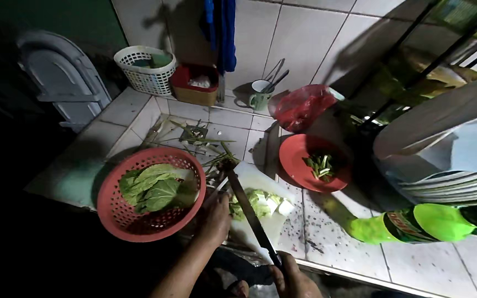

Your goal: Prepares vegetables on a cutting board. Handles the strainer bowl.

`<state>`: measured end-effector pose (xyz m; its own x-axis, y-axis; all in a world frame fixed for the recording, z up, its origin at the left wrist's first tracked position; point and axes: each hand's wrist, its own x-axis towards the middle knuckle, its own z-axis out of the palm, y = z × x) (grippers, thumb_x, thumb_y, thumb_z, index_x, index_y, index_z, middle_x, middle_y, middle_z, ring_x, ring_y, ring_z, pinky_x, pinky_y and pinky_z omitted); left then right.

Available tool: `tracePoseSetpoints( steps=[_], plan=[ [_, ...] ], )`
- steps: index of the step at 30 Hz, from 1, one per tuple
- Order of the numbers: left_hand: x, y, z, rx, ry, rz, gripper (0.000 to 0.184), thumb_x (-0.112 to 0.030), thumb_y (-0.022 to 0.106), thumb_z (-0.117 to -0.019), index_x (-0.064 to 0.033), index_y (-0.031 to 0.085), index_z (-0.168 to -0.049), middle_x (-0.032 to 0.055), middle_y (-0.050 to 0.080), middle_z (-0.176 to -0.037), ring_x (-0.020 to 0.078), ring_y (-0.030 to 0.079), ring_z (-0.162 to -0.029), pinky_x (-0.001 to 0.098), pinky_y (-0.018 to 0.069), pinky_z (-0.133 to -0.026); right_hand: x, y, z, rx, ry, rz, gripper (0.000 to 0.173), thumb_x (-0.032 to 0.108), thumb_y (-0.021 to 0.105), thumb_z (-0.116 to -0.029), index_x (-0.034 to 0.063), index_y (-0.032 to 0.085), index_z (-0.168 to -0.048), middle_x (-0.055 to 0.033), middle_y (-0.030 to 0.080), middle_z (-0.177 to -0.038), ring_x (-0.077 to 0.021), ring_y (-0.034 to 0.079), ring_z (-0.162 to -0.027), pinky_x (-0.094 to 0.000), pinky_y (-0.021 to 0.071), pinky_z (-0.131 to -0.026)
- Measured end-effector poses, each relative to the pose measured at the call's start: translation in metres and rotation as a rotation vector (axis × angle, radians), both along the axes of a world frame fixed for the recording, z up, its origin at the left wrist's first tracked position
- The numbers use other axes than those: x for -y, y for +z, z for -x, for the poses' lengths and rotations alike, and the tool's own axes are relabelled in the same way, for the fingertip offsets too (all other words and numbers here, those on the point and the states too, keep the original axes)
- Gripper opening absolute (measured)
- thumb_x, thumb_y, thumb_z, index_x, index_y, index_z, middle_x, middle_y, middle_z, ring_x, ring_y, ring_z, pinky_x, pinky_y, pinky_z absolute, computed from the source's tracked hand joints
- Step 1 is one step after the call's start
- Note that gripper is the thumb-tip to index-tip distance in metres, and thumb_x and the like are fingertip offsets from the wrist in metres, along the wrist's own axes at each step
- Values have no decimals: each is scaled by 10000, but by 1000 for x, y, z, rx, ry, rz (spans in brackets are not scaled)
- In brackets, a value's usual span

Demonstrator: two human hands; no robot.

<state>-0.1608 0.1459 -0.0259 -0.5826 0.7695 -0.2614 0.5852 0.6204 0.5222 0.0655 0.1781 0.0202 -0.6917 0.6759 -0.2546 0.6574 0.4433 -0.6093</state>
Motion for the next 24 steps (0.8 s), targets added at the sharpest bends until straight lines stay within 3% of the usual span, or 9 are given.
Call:
tracePoseSetpoints(
  steps=[5,8,10,15,21,24],
  plan=[
    [5,-5,2,-40,59,-31,500,-164,808,-875,22,593,-1286,241,547,-1375,396,579,-1233,536,499,-1027,-3,-5,-1,193,31,182,451,346,492,-1080,19,539,-1387,-230,718,-955,-436,721,-850,-626,565,-763],
    [17,-4,0,-88,-16,26,497,-232,775,-917,-33,612,-1343,191,512,-1457,358,531,-1318,505,469,-1085,-5,-8,1,249,45,199,450,348,477,-1085,31,529,-1400,-231,720,-974,-437,723,-879,-620,566,-780],
    [20,-3,-4,-134,-52,78,440,-249,699,-979,-60,617,-1367,181,561,-1402,356,549,-1293,508,471,-1074,-6,-3,3,299,49,217,450,352,470,-1086,42,527,-1407,-236,721,-998,-443,724,-907,-621,565,-799],
    [16,-9,-8,-230,-85,113,253,-161,629,-1014,-21,680,-1218,197,642,-1209,370,628,-1154,507,527,-981,-8,6,8,355,73,227,457,349,470,-1085,17,525,-1394,-250,717,-1009,-454,720,-940,-624,560,-817],
    [17,-13,-8,-275,-116,106,206,-162,619,-1017,-39,709,-1155,171,648,-1170,347,619,-1154,477,529,-973,-18,-5,47,532,83,290,421,385,410,-1106,110,472,-1419,-212,707,-1072,-405,712,-1020,-576,560,-869],
    [20,-17,-6,-279,-148,87,236,-159,615,-1014,-28,693,-1193,171,647,-1210,333,617,-1183,457,519,-1008,-23,-9,63,581,97,290,447,407,385,-1113,132,443,-1459,-208,698,-1141,-397,698,-1085,-559,549,-916]
  ],
)
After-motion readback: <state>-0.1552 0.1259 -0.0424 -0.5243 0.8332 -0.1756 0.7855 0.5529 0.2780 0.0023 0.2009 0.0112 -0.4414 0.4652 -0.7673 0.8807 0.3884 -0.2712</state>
